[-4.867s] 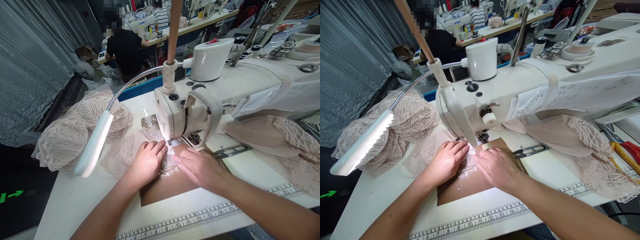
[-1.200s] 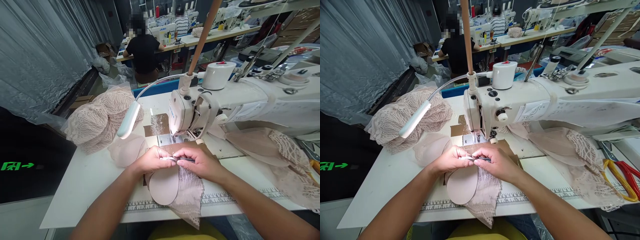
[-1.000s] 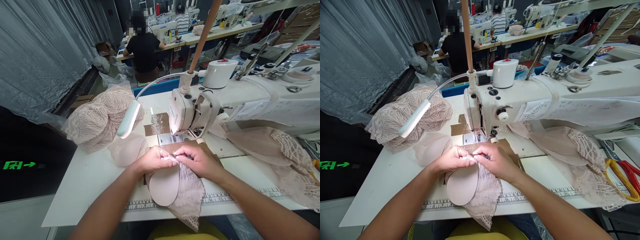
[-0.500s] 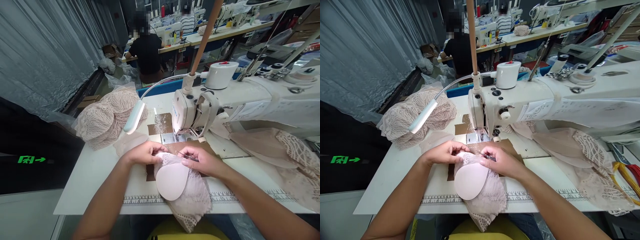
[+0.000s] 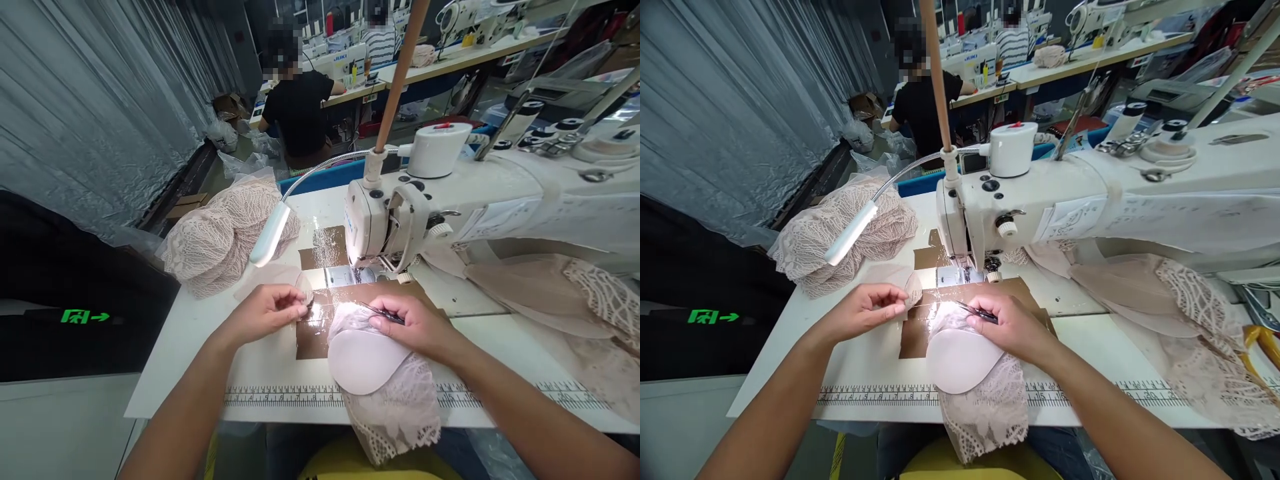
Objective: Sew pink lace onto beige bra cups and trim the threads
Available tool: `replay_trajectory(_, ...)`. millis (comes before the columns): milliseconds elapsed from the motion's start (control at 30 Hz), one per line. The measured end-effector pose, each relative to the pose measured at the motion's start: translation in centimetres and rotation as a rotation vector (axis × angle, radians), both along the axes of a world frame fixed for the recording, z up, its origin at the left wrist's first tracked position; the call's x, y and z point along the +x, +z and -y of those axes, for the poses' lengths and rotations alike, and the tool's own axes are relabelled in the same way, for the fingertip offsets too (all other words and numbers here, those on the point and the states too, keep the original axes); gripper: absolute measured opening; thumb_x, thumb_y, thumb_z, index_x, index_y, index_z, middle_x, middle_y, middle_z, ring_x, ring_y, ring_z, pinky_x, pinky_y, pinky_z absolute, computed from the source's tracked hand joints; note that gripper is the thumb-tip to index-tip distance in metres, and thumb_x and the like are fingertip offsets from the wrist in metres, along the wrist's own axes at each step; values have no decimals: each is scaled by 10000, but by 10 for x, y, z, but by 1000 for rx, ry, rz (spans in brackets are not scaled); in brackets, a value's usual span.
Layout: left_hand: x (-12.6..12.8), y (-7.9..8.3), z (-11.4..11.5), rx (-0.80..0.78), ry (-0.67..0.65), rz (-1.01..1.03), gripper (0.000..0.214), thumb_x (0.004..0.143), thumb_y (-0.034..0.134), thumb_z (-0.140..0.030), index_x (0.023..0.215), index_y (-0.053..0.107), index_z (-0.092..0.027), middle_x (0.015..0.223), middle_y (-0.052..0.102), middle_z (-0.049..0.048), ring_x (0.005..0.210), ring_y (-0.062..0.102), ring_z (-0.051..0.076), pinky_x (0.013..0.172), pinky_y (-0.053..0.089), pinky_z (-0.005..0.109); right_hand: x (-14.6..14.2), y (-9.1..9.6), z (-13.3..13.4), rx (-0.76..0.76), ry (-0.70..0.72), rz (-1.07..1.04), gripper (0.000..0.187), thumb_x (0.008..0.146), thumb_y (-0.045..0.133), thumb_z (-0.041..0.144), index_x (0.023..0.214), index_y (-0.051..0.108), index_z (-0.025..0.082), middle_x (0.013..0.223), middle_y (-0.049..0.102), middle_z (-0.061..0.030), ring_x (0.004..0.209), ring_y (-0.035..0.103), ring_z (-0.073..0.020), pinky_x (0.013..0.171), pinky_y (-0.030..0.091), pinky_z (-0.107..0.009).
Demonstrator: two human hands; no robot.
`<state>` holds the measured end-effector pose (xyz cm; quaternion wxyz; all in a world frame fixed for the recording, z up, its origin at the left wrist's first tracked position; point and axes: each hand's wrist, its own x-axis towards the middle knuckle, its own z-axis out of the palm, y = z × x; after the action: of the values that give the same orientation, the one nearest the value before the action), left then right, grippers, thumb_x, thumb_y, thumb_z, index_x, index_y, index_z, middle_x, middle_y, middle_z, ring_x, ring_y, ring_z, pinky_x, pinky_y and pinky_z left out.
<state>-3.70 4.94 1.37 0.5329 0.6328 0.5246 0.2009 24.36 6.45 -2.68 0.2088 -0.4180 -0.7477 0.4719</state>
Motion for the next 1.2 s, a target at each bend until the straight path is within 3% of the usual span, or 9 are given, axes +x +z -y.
replay_trajectory(100,15,-14,8,-253,-129,201,342,753,696,-390,991,661,-148,886,629,54,770,559,145,686,436,250,-2,1,4,23,21,-103,197,867,509,354,848,621,193,794,627,-31,742,551,-173,652,401,-291)
replay_trajectory(167,34,-26,12,-306,-119,338,361,723,729,-389,977,657,-143,829,602,32,701,516,115,605,389,213,-4,0,6,17,71,-136,217,874,509,373,872,628,191,794,634,-32,733,557,-169,639,410,-282)
replay_trajectory(300,63,-48,15,-248,153,494,350,747,700,-444,884,651,-126,730,580,19,626,482,97,565,366,210,-5,-3,6,1,94,-67,249,866,527,423,884,618,192,804,626,-28,736,562,-169,636,427,-278)
replay_trajectory(400,69,-54,14,-143,189,458,332,772,679,-441,833,655,-115,695,582,22,623,492,102,585,381,220,-2,0,4,-6,33,-100,321,866,509,477,1003,591,198,921,628,-52,815,585,-187,684,459,-294)
replay_trajectory(533,68,-54,14,-78,122,426,328,749,708,-414,851,684,-103,755,611,45,686,516,119,639,396,231,0,6,-1,42,66,-85,314,889,481,456,1020,611,202,952,646,-56,852,597,-190,721,461,-299)
replay_trajectory(767,69,-58,12,-118,117,394,346,708,734,-423,752,670,-85,633,505,1,595,420,86,539,314,207,-7,2,-2,53,135,-28,250,877,526,415,963,650,215,899,669,-27,796,594,-172,669,439,-273)
replay_trajectory(967,72,-50,14,-85,58,341,350,756,679,-443,778,685,-94,655,543,9,596,445,91,544,338,208,-8,0,1,81,55,-49,261,880,510,415,879,678,216,844,676,-33,775,606,-181,666,456,-291)
replay_trajectory(1100,54,-31,14,145,-16,21,340,796,623,-456,733,683,-128,647,581,15,584,481,116,534,346,226,-2,-4,3,153,-160,-46,242,862,525,406,977,627,219,962,674,-54,874,621,-209,717,486,-308)
replay_trajectory(1200,32,-18,-1,400,110,-224,278,833,572,-411,806,691,-161,737,637,37,678,554,163,613,400,250,-8,-6,11,323,-58,21,351,808,598,329,1143,560,232,1049,657,-68,907,614,-220,721,483,-306)
